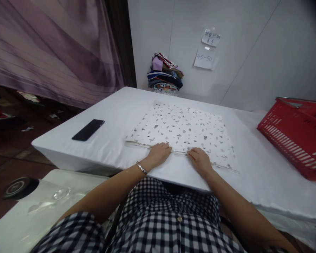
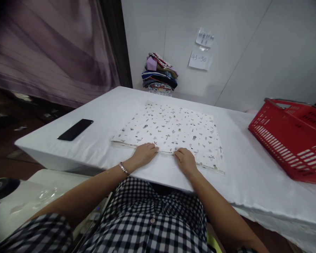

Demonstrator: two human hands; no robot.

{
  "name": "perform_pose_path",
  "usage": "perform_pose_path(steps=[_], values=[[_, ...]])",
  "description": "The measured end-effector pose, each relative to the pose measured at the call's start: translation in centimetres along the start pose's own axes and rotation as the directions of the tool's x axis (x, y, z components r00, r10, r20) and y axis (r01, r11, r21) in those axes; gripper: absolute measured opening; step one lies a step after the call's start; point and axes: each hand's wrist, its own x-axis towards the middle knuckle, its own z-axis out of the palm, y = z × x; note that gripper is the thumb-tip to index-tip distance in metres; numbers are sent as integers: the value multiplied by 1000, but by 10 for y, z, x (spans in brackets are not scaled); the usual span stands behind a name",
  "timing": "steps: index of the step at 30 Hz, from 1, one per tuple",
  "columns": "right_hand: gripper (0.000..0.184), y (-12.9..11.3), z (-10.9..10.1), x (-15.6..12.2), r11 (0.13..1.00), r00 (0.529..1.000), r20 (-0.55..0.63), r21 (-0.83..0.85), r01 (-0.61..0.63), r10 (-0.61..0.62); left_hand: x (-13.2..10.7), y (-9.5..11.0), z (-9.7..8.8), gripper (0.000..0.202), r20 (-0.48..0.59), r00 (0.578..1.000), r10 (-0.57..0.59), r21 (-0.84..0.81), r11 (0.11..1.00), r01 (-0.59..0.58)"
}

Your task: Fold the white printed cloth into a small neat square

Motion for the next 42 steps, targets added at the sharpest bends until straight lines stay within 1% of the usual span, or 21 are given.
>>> perform_pose_path(steps=[3,7,10,13,15,22,28,32,36,40,42], values=[[28,-1,0,1,998,999,30,-53,20,-19,-1,0,-2,13,1,1000,25,-16,1000,-25],[27,-1,-1,1,997,998,53,-71,25,-21,-1,-2,1,11,15,999,42,31,999,-42],[25,-2,-1,1,1000,999,45,7,-18,18,0,-4,5,14,18,997,73,34,997,-73],[23,-3,-2,2,986,993,42,125,-113,109,1,-5,8,18,17,995,99,14,995,-99],[23,-3,-3,3,973,987,56,166,-158,150,2,-6,8,21,25,993,115,16,993,-115],[23,-2,-2,4,960,982,74,208,-186,174,2,-10,3,16,62,980,190,90,977,-195],[21,-1,1,3,957,981,66,215,-192,182,6,-11,3,14,81,971,223,101,968,-231],[20,0,2,3,962,983,62,204,-183,174,10,-10,3,14,84,973,215,119,967,-224],[21,-3,0,3,973,987,49,165,-159,153,10,-10,-1,19,76,978,192,78,977,-198],[24,-7,-1,2,994,998,22,87,-63,61,6,-11,-9,13,40,994,99,-9,995,-98],[23,-9,-2,0,999,999,32,50,-3,1,4,-11,-11,11,31,996,79,-55,995,-77]])
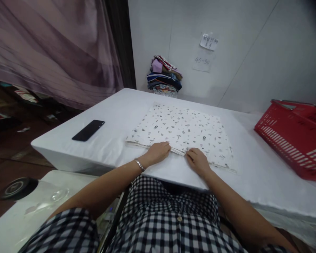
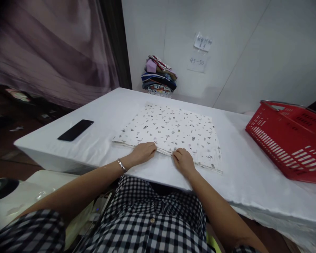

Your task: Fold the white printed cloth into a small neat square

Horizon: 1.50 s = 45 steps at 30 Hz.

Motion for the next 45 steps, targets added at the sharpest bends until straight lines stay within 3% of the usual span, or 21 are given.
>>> perform_pose_path(steps=[11,20,25,28,33,38,40,45], values=[[24,0,-1,3,986,994,109,-158,50,-34,5,1,-1,10,-37,988,-150,-163,976,143],[30,9,-2,-8,988,993,65,-113,103,-96,-15,9,1,7,7,995,-97,-45,994,97],[31,15,4,-13,996,998,-8,-51,68,-69,-27,10,-4,31,-44,988,-151,-29,988,150],[30,19,7,-16,997,998,-10,-34,66,-66,-25,8,-5,32,-57,988,-143,-1,990,143],[30,21,10,-18,998,998,-15,-26,59,-59,-23,-1,-3,16,-4,983,-181,60,982,181],[28,24,12,-19,996,996,-33,-32,81,-82,-47,-29,-7,29,-66,977,-204,27,978,206],[28,26,14,-19,996,996,-27,-29,84,-85,-64,-46,-10,33,-134,950,-282,12,958,286],[29,29,18,-21,997,997,-16,-41,72,-73,-98,-79,-13,35,-205,797,-568,-30,818,575]])
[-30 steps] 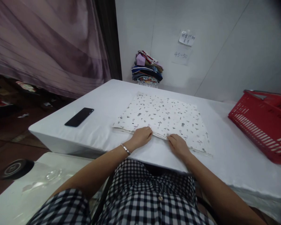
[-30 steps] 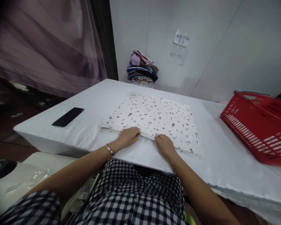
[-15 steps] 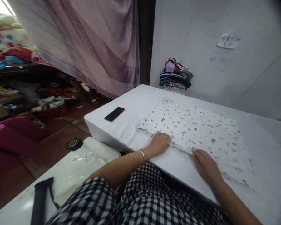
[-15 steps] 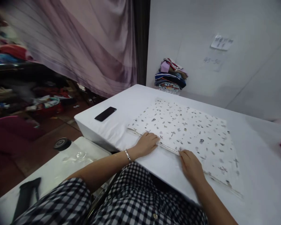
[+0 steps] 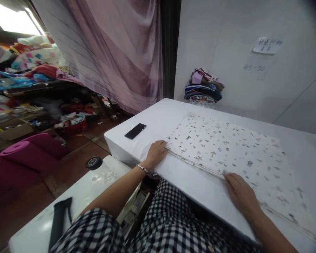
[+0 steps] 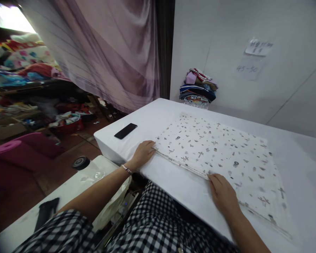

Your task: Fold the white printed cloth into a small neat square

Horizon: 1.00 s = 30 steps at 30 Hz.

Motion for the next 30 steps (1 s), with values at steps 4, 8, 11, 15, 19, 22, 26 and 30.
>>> perform_pose_path(steps=[4,8,11,15,19,22,26,30], values=[[30,-1,0,0,1000,1000,2,-21,13,-13,4,-6,1,35,41,988,-152,-80,985,155],[30,-3,-3,1,999,1000,14,-38,9,-8,13,-1,1,36,66,963,-261,-104,958,267],[30,-4,-4,2,999,1000,29,-42,-1,2,18,3,2,36,86,949,-303,-60,949,308],[31,-3,-3,1,999,999,37,-37,3,-2,25,-2,1,31,123,928,-351,-18,934,356],[32,-4,-3,1,998,998,40,-39,43,-42,30,-17,-5,31,182,902,-391,8,918,396],[32,-6,-6,1,996,996,55,-56,66,-63,29,-25,-7,24,205,897,-392,29,918,394],[33,-8,-9,2,994,995,64,-76,83,-79,23,-26,-6,20,203,921,-332,47,943,329],[34,-7,-10,3,992,991,89,-77,104,-97,17,-30,-11,16,202,956,-214,42,977,210]])
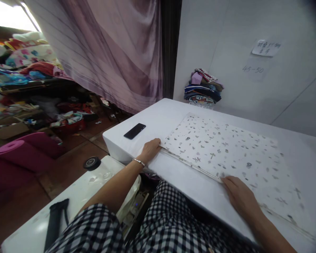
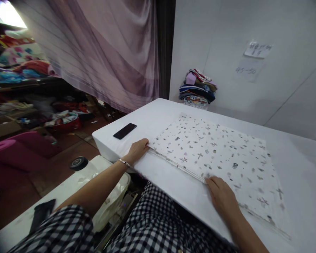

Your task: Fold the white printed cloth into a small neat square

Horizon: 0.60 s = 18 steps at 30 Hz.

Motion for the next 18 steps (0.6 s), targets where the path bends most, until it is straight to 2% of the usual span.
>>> perform_pose_path(steps=[4,8,10,13,18], values=[[35,-4,-5,3,1000,1000,-14,8,10,-10,2,-9,-5,15,0,985,171,14,985,-171],[45,-7,-10,4,999,1000,6,24,28,-28,7,-15,-4,10,-18,905,425,85,902,-422],[45,-6,-9,3,999,999,18,34,30,-31,8,-17,-2,14,-14,873,488,78,871,-486],[44,-2,-7,2,999,998,52,43,28,-31,9,-19,1,18,-16,861,509,37,860,-508],[46,0,-3,0,999,998,58,41,31,-33,11,-24,3,21,-33,894,447,-152,882,-446]])
